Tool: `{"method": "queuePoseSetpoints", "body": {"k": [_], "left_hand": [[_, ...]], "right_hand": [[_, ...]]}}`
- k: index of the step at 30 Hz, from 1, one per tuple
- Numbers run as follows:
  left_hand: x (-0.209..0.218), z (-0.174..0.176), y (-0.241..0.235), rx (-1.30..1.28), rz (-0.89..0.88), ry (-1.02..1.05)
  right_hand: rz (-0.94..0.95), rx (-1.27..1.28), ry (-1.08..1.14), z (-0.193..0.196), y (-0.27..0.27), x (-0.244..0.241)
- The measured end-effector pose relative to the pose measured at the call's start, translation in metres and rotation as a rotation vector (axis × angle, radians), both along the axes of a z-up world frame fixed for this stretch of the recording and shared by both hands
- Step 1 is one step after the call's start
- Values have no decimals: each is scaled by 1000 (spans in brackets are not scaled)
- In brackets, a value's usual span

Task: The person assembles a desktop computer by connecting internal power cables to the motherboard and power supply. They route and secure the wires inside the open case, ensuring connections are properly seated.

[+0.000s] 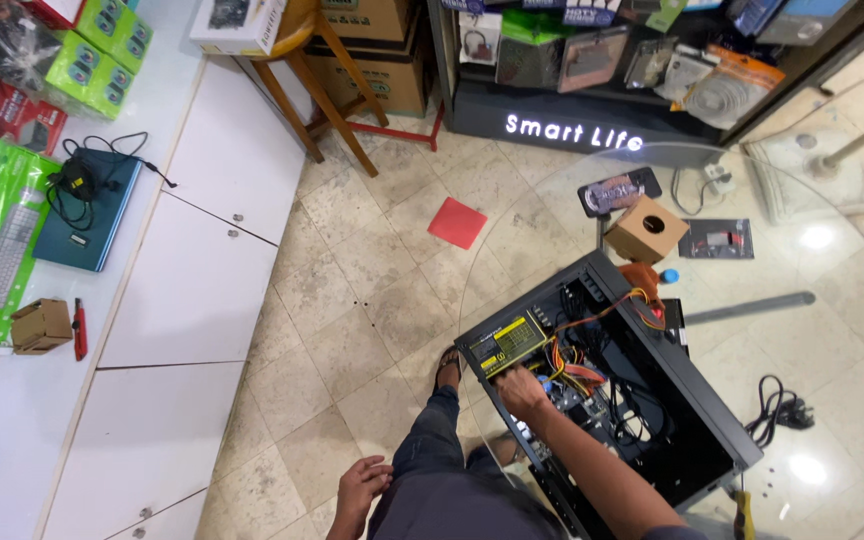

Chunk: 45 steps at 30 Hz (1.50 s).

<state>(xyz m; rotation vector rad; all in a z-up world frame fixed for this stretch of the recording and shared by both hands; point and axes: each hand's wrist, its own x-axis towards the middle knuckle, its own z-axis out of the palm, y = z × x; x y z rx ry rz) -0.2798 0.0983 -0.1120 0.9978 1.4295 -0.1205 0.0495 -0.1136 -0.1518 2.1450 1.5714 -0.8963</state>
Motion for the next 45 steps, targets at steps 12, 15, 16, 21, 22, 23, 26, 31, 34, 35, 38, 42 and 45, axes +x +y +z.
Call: {"method": "queuePoseSetpoints", "body": {"k": [12, 15, 16, 21, 22, 23, 26, 31, 34, 35, 38, 42, 45], "left_hand": [[11, 14, -4, 68, -74, -38], [11, 15, -2, 64, -70, -55], [10, 16, -3, 60, -76, -54], [3, 11, -1, 45, -27, -72], [3, 10, -2, 45, -28, -73], [2, 10, -1, 43, -20, -62], [-3, 15, -1, 39, -27, -39], [9, 27, -1, 49, -38, -9], [24, 39, -1, 76, -32, -88], [34, 50, -3, 123, -51, -93], [58, 52, -5, 271, -142, -229], [129, 96, -34, 594, -436, -413], [187, 125, -79, 773, -836, -747]], "right_hand": [[168, 81, -116, 71, -9, 10], [147, -3, -27, 86, -6, 11], [141, -6, -26, 82, -8, 9], [112, 0, -80, 59, -7, 5], [110, 0, -81, 61, -6, 8], [139, -19, -76, 64, -4, 9], [133, -71, -71, 76, -1, 2], [-81, 49, -85, 79, -21, -16], [-431, 626, 3, 89, -67, -23], [-574, 898, -173, 106, -84, -16], [-843, 1051, -246, 135, -112, 2], [-847, 537, -62, 138, -101, 29], [-760, 712, -367, 86, -104, 47]]}}
